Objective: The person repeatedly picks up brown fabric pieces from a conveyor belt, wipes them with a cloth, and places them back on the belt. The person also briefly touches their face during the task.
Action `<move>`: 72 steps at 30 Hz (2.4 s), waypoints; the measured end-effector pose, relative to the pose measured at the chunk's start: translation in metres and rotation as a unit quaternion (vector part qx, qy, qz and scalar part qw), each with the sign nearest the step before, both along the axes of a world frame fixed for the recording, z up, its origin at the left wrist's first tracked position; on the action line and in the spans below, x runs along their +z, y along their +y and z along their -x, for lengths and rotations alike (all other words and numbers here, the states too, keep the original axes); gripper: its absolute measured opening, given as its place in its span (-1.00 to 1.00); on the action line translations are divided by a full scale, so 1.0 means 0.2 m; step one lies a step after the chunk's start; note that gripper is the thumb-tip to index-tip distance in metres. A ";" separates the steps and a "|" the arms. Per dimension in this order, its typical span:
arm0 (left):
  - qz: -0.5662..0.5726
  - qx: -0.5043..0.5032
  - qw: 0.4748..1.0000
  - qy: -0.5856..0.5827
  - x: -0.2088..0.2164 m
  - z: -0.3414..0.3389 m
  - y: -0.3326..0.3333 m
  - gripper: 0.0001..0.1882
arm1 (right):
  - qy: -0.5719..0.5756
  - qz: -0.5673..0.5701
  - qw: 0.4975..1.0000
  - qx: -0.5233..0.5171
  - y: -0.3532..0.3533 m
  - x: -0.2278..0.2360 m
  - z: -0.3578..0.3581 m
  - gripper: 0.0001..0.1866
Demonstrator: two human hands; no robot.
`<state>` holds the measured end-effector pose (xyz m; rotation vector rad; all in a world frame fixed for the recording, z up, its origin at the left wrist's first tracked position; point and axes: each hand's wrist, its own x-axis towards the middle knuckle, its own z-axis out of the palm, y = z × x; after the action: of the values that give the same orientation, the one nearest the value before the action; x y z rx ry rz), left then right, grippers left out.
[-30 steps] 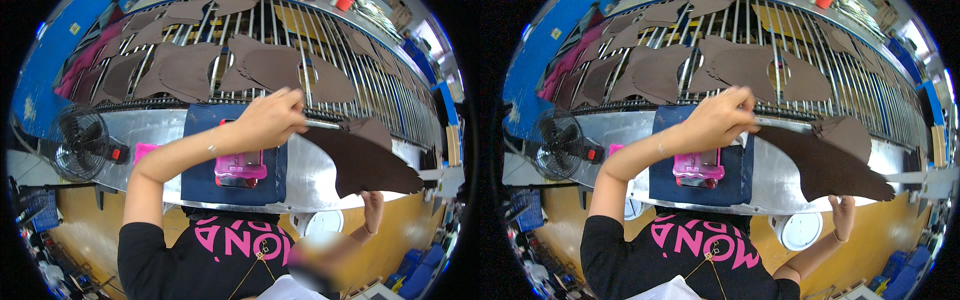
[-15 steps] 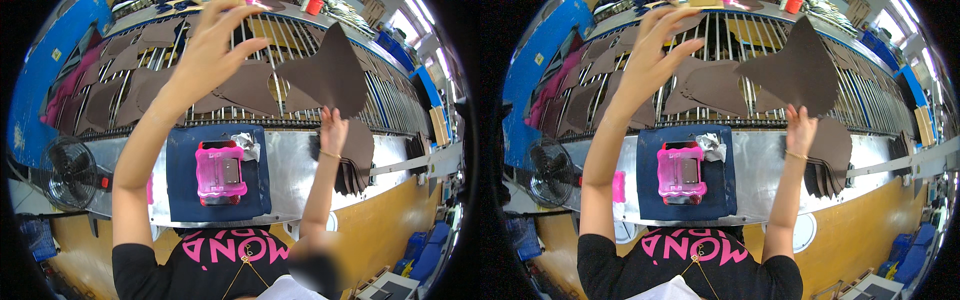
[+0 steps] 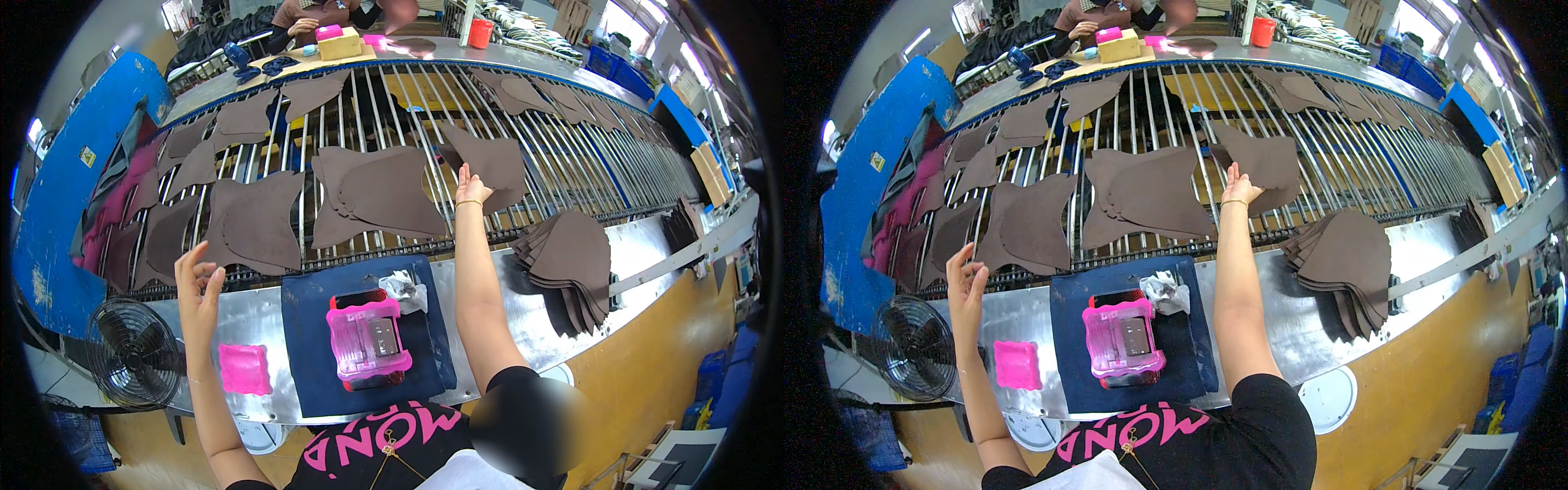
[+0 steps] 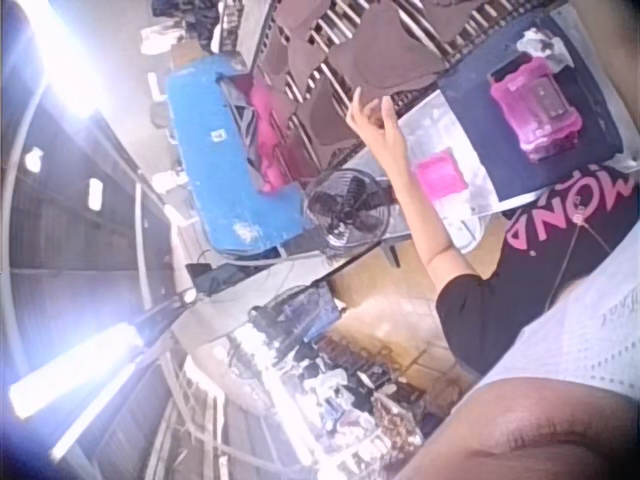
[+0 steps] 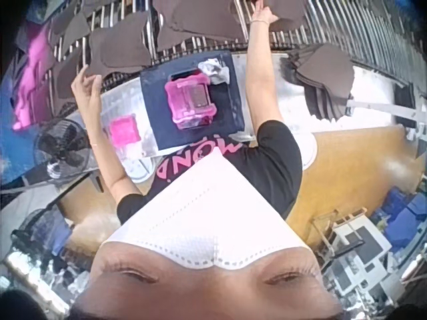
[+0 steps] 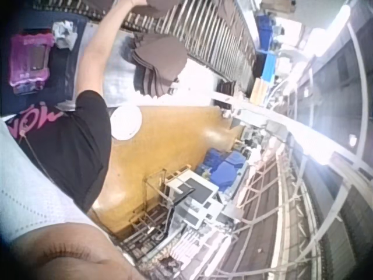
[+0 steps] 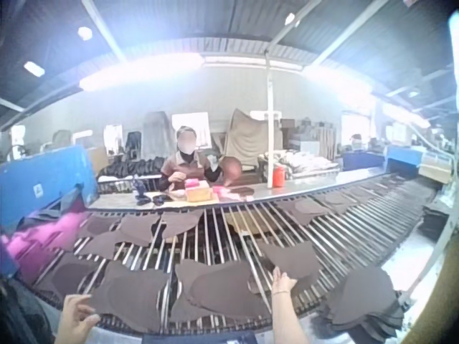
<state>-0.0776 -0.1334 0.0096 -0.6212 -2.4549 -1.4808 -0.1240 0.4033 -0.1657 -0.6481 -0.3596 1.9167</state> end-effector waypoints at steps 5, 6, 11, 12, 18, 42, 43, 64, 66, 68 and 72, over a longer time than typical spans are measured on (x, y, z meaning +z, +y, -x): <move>-0.028 -0.017 0.998 -0.045 -0.04 -0.01 0.05 -0.55 | 0.076 0.038 0.992 0.092 -0.01 0.03 -0.17 -0.77; -0.034 -0.024 0.998 -0.052 -0.05 -0.02 0.07 -0.54 | 0.078 0.023 0.991 0.103 -0.06 0.11 -0.26 -0.74; -0.073 -0.081 0.990 -0.094 -0.12 -0.01 0.13 -0.54 | -0.131 -0.276 0.951 0.042 -0.07 0.44 -0.93 -0.79; -0.077 -0.088 0.989 -0.085 -0.14 -0.01 0.15 -0.54 | -0.215 -0.335 0.917 0.004 -0.02 0.46 -1.07 -0.83; -0.058 -0.143 0.984 -0.089 -0.17 0.00 0.24 -0.52 | -0.892 -0.220 0.391 -0.057 0.37 0.33 -1.92 -0.42; -0.012 -0.209 0.977 -0.047 -0.08 -0.17 0.39 -0.44 | -0.630 -0.574 0.517 0.079 -0.26 1.19 -1.68 -0.66; -0.006 -0.199 0.980 -0.025 -0.07 -0.19 0.42 -0.39 | -0.582 -0.583 0.559 0.091 -0.32 1.23 -1.64 -0.66; -0.079 0.009 0.995 -0.065 0.21 -0.41 -0.16 -0.72 | -0.181 -0.768 0.543 0.286 -1.21 0.68 -1.06 -0.85; -0.083 0.010 0.993 -0.083 0.16 -0.40 -0.19 -0.75 | -0.163 -0.791 0.530 0.261 -1.19 0.68 -1.08 -0.84; -0.074 -0.018 0.992 -0.097 0.09 -0.41 -0.18 -0.81 | -0.167 -0.811 0.512 0.229 -1.16 0.67 -1.11 -0.83; 0.021 -0.081 0.989 -0.125 -0.02 -0.44 -0.06 -0.95 | -0.244 -0.823 0.471 0.203 -0.97 0.58 -1.27 -0.80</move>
<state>0.0103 -0.1454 0.0054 -0.6959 -2.6863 -1.6634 0.1298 0.2094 -0.0490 0.3610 -2.4523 0.7880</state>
